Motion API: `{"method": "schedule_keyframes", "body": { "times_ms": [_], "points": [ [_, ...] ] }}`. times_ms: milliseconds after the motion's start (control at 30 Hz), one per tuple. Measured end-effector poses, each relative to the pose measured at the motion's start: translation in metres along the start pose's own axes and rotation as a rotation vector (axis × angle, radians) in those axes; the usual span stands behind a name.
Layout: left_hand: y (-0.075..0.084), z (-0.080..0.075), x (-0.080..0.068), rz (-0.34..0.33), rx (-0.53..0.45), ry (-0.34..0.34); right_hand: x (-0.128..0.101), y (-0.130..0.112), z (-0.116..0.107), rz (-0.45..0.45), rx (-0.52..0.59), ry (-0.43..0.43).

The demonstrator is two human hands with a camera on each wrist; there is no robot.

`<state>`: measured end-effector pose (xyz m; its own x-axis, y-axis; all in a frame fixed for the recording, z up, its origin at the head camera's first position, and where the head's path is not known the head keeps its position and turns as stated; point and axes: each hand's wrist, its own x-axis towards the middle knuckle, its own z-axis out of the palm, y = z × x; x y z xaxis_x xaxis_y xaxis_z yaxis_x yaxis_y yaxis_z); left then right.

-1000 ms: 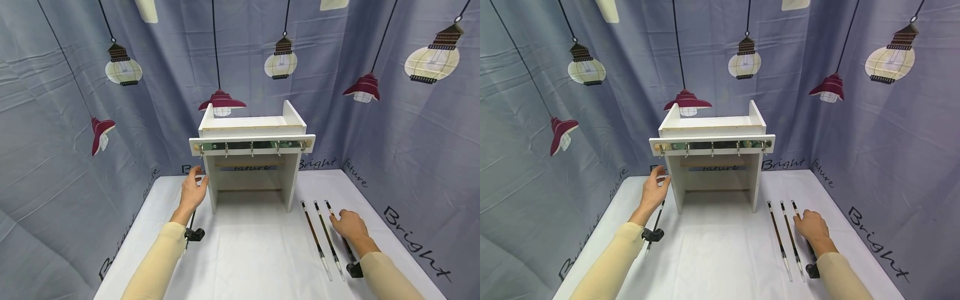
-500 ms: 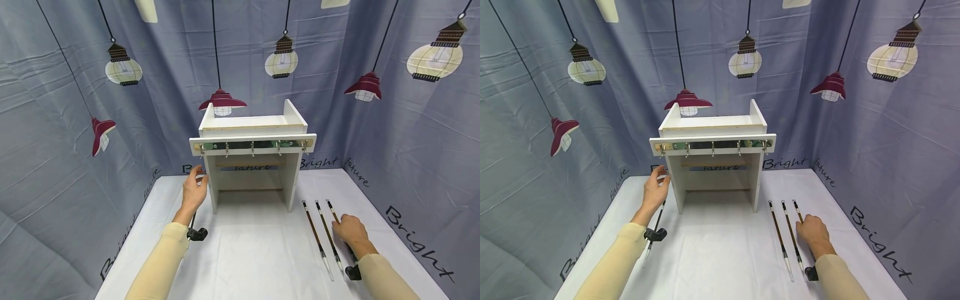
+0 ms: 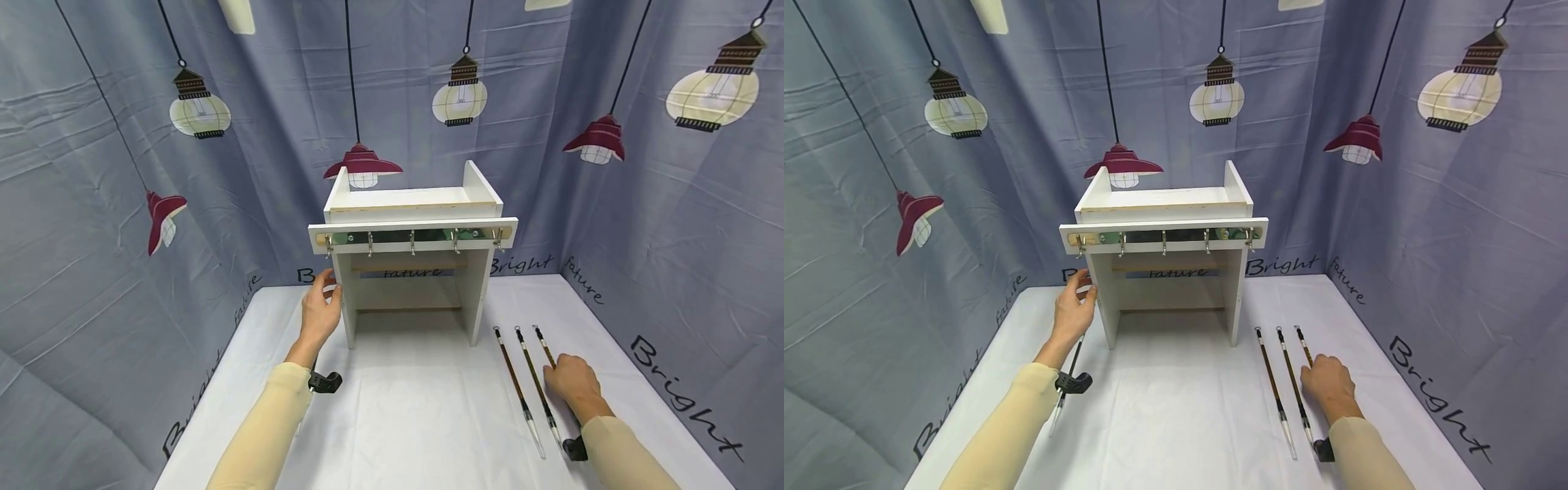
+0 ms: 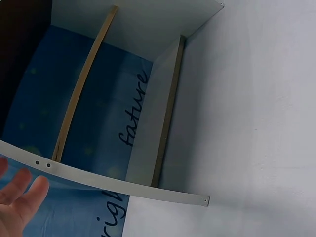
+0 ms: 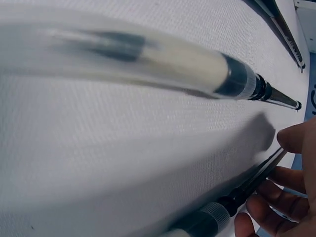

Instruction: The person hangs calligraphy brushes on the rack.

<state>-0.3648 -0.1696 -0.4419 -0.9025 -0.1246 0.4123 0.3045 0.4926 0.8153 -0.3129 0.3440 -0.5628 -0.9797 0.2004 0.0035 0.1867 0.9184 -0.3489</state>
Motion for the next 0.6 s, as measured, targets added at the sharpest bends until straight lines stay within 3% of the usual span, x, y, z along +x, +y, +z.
{"method": "schedule_keyframes", "body": {
  "times_ms": [400, 600],
  "points": [
    [-0.003, 0.005, 0.006, 0.035, -0.008, 0.028, 0.001, 0.003, 0.009, 0.025, 0.014, 0.044],
    [-0.004, 0.006, 0.009, 0.045, -0.01, 0.039, 0.003, 0.004, 0.013, -0.017, 0.012, 0.074]
  ]
}}
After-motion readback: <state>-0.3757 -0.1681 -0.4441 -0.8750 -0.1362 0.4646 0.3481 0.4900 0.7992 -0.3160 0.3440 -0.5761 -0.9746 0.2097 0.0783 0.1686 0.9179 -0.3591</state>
